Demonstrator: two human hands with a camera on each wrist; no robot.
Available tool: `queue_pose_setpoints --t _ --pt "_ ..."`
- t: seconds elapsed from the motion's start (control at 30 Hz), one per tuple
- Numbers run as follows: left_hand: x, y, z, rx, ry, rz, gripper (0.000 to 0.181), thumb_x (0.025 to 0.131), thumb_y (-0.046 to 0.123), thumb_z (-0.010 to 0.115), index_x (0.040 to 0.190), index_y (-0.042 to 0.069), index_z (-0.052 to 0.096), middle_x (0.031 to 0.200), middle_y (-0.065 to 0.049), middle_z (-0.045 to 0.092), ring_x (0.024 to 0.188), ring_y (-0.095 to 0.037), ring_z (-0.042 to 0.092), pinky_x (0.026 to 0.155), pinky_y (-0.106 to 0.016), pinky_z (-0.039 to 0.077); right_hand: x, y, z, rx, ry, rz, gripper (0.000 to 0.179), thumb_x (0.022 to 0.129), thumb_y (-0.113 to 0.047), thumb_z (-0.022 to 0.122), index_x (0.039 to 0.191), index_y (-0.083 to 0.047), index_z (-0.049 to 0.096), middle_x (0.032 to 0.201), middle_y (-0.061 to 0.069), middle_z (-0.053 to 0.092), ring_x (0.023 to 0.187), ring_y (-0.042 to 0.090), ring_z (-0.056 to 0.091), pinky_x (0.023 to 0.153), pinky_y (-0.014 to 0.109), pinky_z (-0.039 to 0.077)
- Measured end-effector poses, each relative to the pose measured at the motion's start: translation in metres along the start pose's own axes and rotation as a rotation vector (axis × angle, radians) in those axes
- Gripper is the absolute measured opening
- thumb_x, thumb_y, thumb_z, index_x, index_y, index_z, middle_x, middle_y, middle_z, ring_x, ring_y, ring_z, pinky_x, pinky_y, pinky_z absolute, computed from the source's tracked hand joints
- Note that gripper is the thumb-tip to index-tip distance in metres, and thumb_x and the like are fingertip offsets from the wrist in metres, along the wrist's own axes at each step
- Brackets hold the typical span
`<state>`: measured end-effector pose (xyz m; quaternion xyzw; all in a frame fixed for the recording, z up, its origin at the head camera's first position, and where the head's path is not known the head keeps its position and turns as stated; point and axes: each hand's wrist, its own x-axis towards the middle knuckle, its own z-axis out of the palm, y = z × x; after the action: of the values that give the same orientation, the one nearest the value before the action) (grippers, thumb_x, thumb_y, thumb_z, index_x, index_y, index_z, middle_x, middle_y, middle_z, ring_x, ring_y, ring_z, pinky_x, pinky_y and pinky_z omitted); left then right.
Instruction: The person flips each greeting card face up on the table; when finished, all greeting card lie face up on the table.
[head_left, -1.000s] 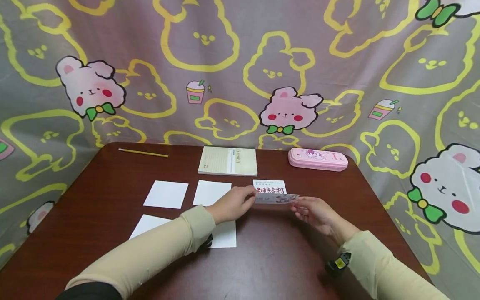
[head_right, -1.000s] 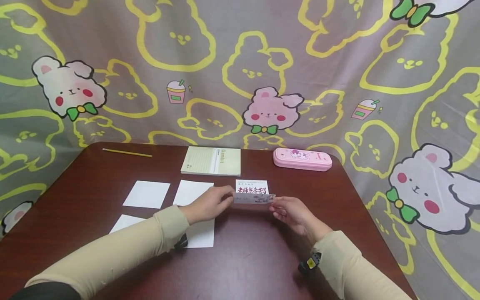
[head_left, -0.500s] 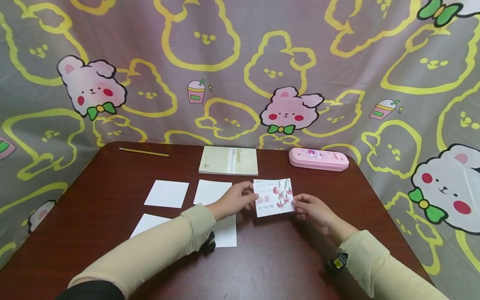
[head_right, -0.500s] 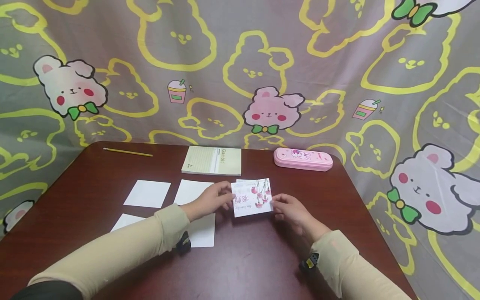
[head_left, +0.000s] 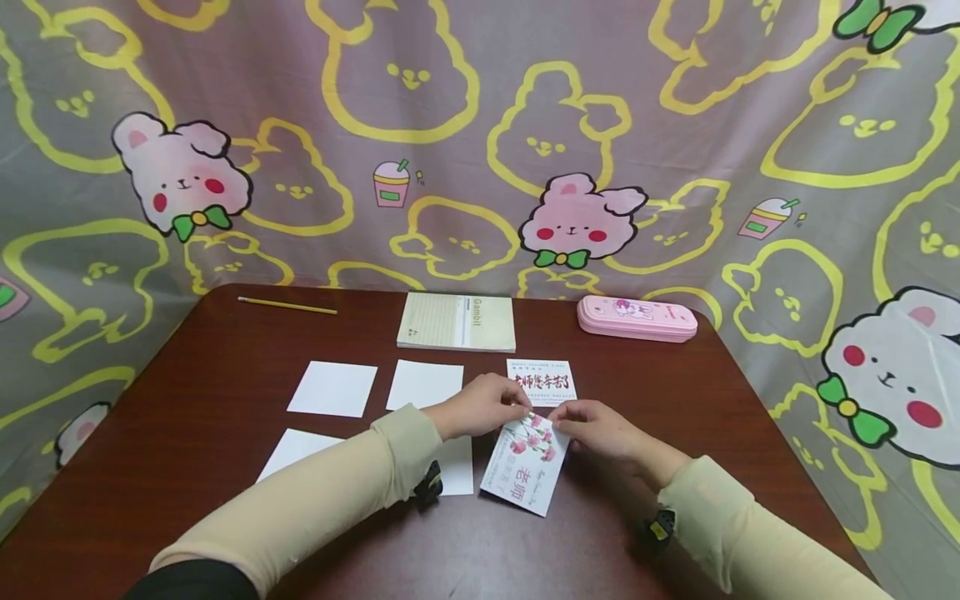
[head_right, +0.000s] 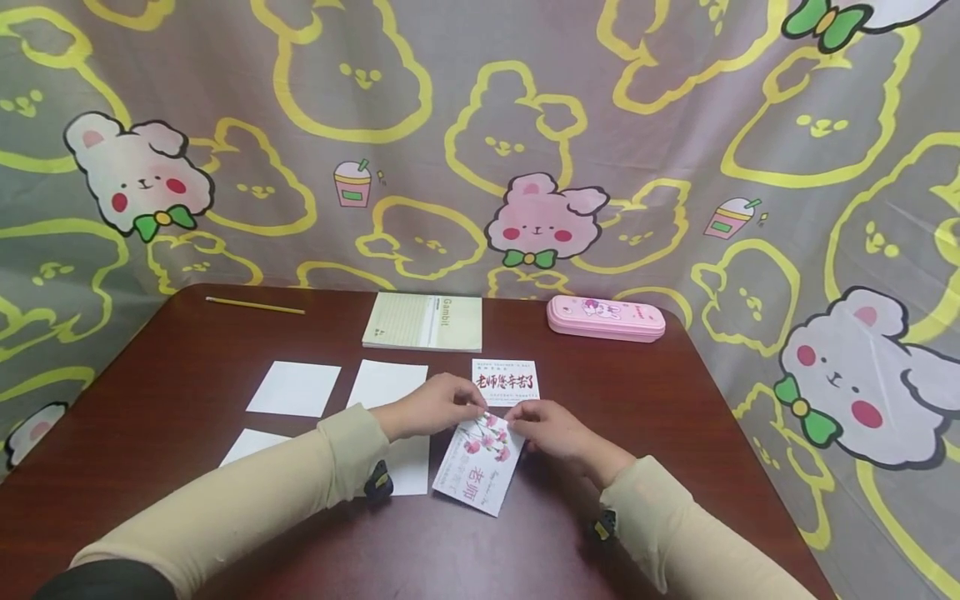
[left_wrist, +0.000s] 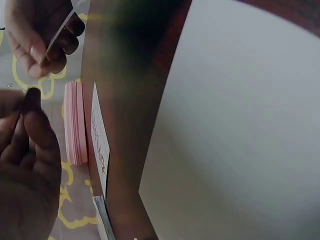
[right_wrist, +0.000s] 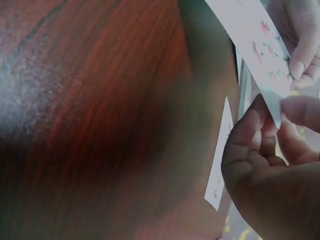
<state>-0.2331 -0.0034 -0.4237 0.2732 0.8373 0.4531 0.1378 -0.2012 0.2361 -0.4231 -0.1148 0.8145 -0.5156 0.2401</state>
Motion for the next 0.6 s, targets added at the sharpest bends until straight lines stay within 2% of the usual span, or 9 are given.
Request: queue_pose_setpoints --t 0.1,0.2,0.27,0.33,0.47,0.6 --pt "0.000 -0.001 -0.002 -0.006 0.120 -0.045 0.010 0.099 0.011 0.068 0.100 0.007 0.077 0.086 0.003 0.068 0.076 -0.008 0.056 0.069 -0.026 0.048 0.002 0.004 0.002 0.150 0.038 0.042 0.030 0.105 -0.014 0.058 0.123 0.009 0.057 0.098 0.005 0.065 0.084 0.015 0.060 0.074 0.029 0.053" --pt "0.000 -0.001 -0.006 -0.125 0.276 -0.141 0.013 0.101 0.013 0.065 0.104 0.006 0.076 0.091 -0.002 0.067 0.076 -0.013 0.056 0.068 -0.028 0.049 0.002 0.011 0.001 0.319 0.033 0.084 0.027 0.103 -0.011 0.058 0.122 0.007 0.053 0.096 0.003 0.064 0.083 0.012 0.063 0.076 0.028 0.056" --pt "0.001 -0.001 -0.009 -0.223 0.371 -0.199 0.014 0.103 0.014 0.064 0.107 0.005 0.075 0.095 -0.004 0.067 0.078 -0.014 0.058 0.069 -0.028 0.050 0.000 0.016 0.000 0.384 -0.008 0.093 0.019 0.102 -0.008 0.057 0.118 0.003 0.055 0.097 0.002 0.066 0.085 0.011 0.065 0.077 0.028 0.057" --pt "0.001 0.000 -0.011 -0.308 0.438 -0.234 0.016 0.104 0.014 0.063 0.109 0.004 0.074 0.097 -0.007 0.067 0.079 -0.016 0.060 0.069 -0.029 0.052 -0.002 0.019 0.000 0.428 -0.057 0.094 0.012 0.103 -0.007 0.056 0.113 -0.001 0.059 0.099 0.003 0.070 0.088 0.012 0.068 0.080 0.029 0.057" --pt "0.000 -0.001 -0.011 -0.391 0.506 -0.252 0.018 0.104 0.014 0.062 0.112 0.001 0.073 0.098 -0.009 0.067 0.081 -0.016 0.061 0.073 -0.033 0.055 -0.003 0.021 0.005 0.500 -0.118 0.074 0.012 0.105 -0.007 0.054 0.112 -0.007 0.063 0.106 0.005 0.073 0.097 0.014 0.070 0.085 0.030 0.056" --pt "0.001 -0.005 -0.010 -0.432 0.523 -0.254 0.017 0.103 0.011 0.063 0.111 0.000 0.073 0.096 -0.009 0.068 0.078 -0.015 0.061 0.076 -0.039 0.057 -0.003 0.020 0.009 0.535 -0.077 0.060 0.011 0.106 -0.008 0.053 0.114 -0.008 0.061 0.108 0.006 0.072 0.099 0.014 0.070 0.086 0.030 0.056"
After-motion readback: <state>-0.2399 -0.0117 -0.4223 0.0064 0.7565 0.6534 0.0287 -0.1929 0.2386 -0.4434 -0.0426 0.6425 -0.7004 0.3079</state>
